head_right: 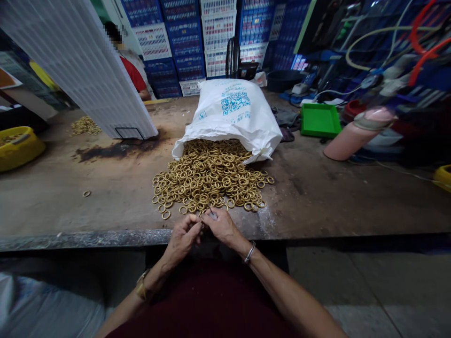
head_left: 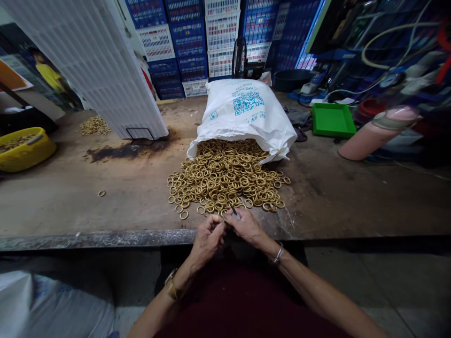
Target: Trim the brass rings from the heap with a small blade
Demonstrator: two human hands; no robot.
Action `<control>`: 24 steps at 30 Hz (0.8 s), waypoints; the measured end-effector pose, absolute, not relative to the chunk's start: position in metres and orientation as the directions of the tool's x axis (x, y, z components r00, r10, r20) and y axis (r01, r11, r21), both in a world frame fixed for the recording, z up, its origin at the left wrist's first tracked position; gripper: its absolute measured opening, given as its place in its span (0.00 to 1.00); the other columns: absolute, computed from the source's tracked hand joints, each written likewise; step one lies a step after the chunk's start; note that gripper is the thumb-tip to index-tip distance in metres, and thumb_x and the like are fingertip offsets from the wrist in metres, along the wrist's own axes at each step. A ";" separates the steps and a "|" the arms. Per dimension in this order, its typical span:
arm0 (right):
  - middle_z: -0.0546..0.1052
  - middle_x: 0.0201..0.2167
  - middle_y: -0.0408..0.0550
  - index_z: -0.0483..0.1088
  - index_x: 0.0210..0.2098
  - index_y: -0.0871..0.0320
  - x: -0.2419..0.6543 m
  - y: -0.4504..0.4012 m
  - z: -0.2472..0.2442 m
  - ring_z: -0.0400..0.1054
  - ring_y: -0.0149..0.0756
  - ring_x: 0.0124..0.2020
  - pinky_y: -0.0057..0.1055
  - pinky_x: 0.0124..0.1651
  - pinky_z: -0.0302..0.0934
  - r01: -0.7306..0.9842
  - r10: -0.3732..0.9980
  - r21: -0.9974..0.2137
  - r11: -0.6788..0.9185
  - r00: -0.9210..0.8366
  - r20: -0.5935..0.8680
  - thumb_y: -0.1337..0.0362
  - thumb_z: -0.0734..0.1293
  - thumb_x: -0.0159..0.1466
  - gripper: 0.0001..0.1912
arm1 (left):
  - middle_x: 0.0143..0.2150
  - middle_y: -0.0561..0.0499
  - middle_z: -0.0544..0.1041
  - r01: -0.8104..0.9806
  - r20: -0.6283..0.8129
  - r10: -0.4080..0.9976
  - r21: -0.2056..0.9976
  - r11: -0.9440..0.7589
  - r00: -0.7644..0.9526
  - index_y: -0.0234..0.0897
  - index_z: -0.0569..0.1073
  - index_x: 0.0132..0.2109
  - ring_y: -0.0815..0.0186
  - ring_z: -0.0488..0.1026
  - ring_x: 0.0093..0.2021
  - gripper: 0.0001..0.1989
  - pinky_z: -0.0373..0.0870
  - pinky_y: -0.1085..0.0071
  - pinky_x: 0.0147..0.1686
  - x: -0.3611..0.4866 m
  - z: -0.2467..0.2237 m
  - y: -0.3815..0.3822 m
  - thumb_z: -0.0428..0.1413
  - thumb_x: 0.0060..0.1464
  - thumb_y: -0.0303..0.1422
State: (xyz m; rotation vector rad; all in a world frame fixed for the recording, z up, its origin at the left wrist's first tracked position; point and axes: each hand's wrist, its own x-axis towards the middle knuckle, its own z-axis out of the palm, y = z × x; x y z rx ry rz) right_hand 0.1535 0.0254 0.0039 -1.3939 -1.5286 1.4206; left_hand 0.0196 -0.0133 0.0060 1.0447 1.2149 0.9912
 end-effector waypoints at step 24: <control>0.69 0.21 0.42 0.65 0.27 0.58 0.163 0.013 -0.012 0.59 0.27 0.22 0.23 0.26 0.49 0.603 0.901 -0.735 0.312 -0.433 0.028 0.68 0.57 0.56 0.07 | 0.24 0.54 0.71 -0.298 -0.345 0.935 0.886 0.355 0.086 0.34 0.66 0.33 0.75 0.64 0.18 0.15 0.62 0.78 0.18 0.022 -0.001 -0.020 0.57 0.45 0.42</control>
